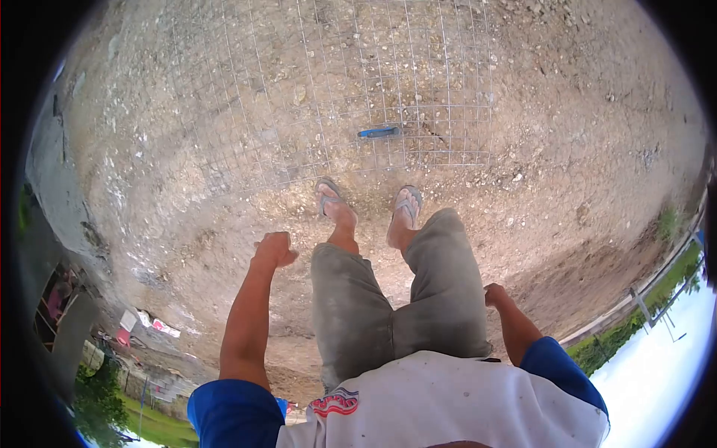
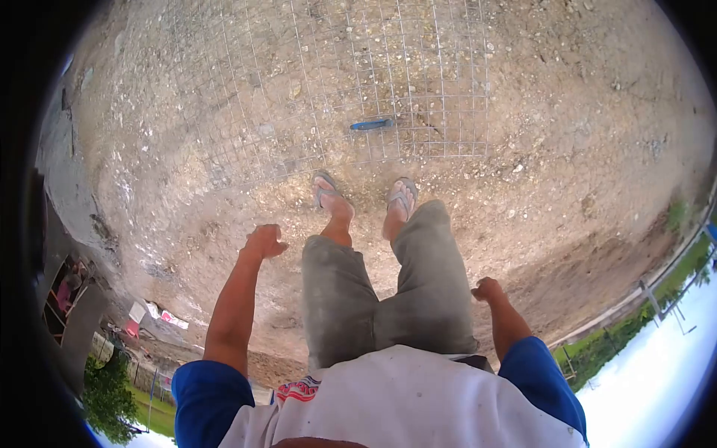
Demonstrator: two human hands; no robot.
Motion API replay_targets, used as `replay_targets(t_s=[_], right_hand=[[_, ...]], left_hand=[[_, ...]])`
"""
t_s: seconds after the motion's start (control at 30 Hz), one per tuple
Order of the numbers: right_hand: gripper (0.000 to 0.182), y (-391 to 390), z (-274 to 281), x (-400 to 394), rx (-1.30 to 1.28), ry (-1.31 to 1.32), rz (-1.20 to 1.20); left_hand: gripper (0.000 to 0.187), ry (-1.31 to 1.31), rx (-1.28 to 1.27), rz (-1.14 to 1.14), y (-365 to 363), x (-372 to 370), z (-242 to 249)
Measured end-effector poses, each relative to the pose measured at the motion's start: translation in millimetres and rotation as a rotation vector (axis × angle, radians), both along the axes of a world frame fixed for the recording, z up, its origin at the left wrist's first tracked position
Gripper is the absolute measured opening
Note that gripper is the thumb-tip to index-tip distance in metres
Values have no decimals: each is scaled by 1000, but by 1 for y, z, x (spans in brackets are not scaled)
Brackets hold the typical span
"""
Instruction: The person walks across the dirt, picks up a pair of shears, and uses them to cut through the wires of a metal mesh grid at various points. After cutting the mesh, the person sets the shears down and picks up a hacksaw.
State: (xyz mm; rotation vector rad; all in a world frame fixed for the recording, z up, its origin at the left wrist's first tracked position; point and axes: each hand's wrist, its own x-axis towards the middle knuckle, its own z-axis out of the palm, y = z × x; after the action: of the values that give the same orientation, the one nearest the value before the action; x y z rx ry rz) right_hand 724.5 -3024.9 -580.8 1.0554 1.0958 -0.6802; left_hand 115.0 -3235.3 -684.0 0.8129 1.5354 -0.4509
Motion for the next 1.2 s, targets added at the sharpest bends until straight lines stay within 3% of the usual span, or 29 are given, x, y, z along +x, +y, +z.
replay_targets(t_s=[0.1,0.27,0.37,0.4,0.43,0.47,0.5,0.53,0.57,0.63,0.67,0.7,0.73,0.8,0.83,0.87,0.93,1.0,1.07,1.13,1.2], right_hand=[[49,10,43,7,93,-26,-37],[44,69,32,-7,286,239,-142],[46,118,21,-72,315,146,303],[48,183,-9,-101,277,148,451],[50,174,-21,-100,225,99,483],[53,139,22,-64,129,-19,489],[52,123,60,-65,157,-40,386],[51,165,37,-126,310,47,322],[53,183,25,-162,236,186,560],[53,209,10,-255,271,401,661],[50,211,19,-319,281,510,600],[46,220,0,-360,384,724,691],[47,218,-4,-414,422,785,638],[45,209,-27,-490,505,978,641],[45,205,-49,-506,552,1105,498],[43,189,-53,-517,510,1169,540],[40,178,-74,-497,434,1158,597],[37,175,-140,-452,378,1039,643],[35,179,-207,-377,328,890,768],[33,174,-214,-332,254,679,691],[37,182,-245,-287,356,560,409]], left_hand=[[42,9,-102,-7,-58,-23,47],[31,-73,-285,-127,-148,-5,44],[36,-138,-237,-79,-197,32,43],[39,-186,-215,5,-208,63,43],[42,-234,-271,122,-214,72,38],[45,-348,-364,201,-237,110,67],[46,-422,-367,318,-269,142,126],[47,-401,-236,482,-250,148,109],[46,-372,-110,555,-234,152,89],[45,-388,-18,653,-271,197,115],[40,-313,-45,809,-266,204,135],[36,-280,-43,948,-264,214,155],[34,-232,3,1090,-248,211,149],[31,-89,61,1159,-239,215,136],[31,-23,76,1185,-239,218,134],[30,33,143,1162,-232,212,128],[30,137,262,1108,-206,186,123],[33,118,333,1095,-165,150,114],[37,180,437,917,-100,110,94],[42,146,478,723,-22,74,50],[48,156,536,560,67,55,-9]])
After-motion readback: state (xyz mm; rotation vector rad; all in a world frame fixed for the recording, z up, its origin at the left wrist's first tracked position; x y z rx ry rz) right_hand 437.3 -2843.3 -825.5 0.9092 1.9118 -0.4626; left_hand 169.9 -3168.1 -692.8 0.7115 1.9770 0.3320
